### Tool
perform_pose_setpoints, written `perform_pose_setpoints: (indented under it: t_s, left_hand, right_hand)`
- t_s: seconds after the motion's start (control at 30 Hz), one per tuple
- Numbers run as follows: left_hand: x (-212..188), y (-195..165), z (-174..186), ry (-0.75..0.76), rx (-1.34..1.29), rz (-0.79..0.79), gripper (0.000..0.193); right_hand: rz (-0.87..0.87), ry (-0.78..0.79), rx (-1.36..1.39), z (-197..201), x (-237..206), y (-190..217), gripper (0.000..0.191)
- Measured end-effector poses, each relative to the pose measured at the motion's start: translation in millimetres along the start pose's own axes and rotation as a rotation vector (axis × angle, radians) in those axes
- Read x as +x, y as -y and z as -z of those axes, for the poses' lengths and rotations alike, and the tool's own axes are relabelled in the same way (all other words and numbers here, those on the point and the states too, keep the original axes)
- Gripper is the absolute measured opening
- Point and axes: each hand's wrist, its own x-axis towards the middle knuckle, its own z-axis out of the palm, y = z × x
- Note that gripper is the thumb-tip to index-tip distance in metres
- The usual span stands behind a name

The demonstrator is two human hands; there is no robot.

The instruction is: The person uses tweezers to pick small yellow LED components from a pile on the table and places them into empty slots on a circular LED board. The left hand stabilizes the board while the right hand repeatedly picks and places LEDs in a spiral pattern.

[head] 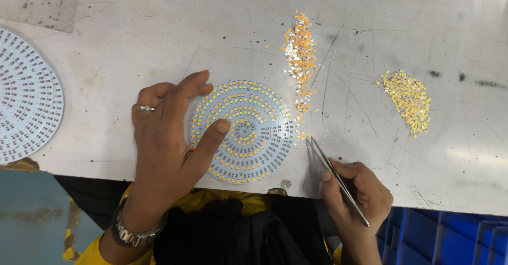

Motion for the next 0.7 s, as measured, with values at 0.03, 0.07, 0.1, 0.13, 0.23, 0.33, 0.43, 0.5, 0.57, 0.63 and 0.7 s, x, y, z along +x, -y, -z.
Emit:
perform_pose_setpoints:
  t_s: [0.03, 0.07, 0.1, 0.13, 0.23, 0.33, 0.43, 0.5, 0.57, 0.63, 0.7]
  left_hand:
    - [0.0, -0.4, 0.0, -0.003, 0.001, -0.004, 0.060]
    - [0.0, -0.7, 0.1, -0.007, 0.003, -0.006, 0.059]
    - [0.1, -0.7, -0.1, -0.010, 0.000, -0.010, 0.059]
    - [0.4, -0.6, -1.0, -0.014, -0.001, -0.012, 0.060]
    - [-0.4, 1.6, -3.0, -0.034, 0.004, -0.037, 0.060]
    - [-0.1, 3.5, -4.7, -0.042, 0.005, -0.045, 0.060]
    - [1.1, 4.5, -6.6, -0.045, -0.002, -0.045, 0.060]
    - [1.1, 4.7, -8.3, -0.050, -0.005, -0.048, 0.060]
    - [1.3, 4.8, -9.4, -0.055, -0.005, -0.056, 0.060]
    - [1.0, 5.0, -9.5, -0.058, -0.010, -0.060, 0.060]
    - [0.5, 5.3, -9.7, -0.060, -0.011, -0.062, 0.060]
  right_hand:
    - [0.005, -0.006, 0.001, -0.2, -0.4, -0.6, 0.012]
    - [0.011, -0.011, 0.003, -0.2, -0.8, -1.4, 0.012]
    - [0.018, -0.014, 0.007, -0.3, -1.4, -2.1, 0.012]
    - [0.030, -0.015, 0.041, -0.3, -1.8, -2.8, 0.011]
    - [0.121, 0.035, 0.097, -2.9, -8.5, -1.9, 0.011]
    - [0.289, 0.124, 0.057, -8.7, -16.6, 1.0, 0.013]
    - [0.330, 0.135, 0.052, -15.5, -22.9, 3.8, 0.016]
    - [0.316, 0.118, 0.077, -17.2, -23.0, 3.9, 0.015]
    - [0.321, 0.113, 0.068, -16.9, -26.6, 5.9, 0.015]
    - [0.318, 0.102, 0.053, -16.3, -26.8, 6.7, 0.015]
    - [0.305, 0.087, 0.031, -15.7, -24.5, 6.9, 0.016]
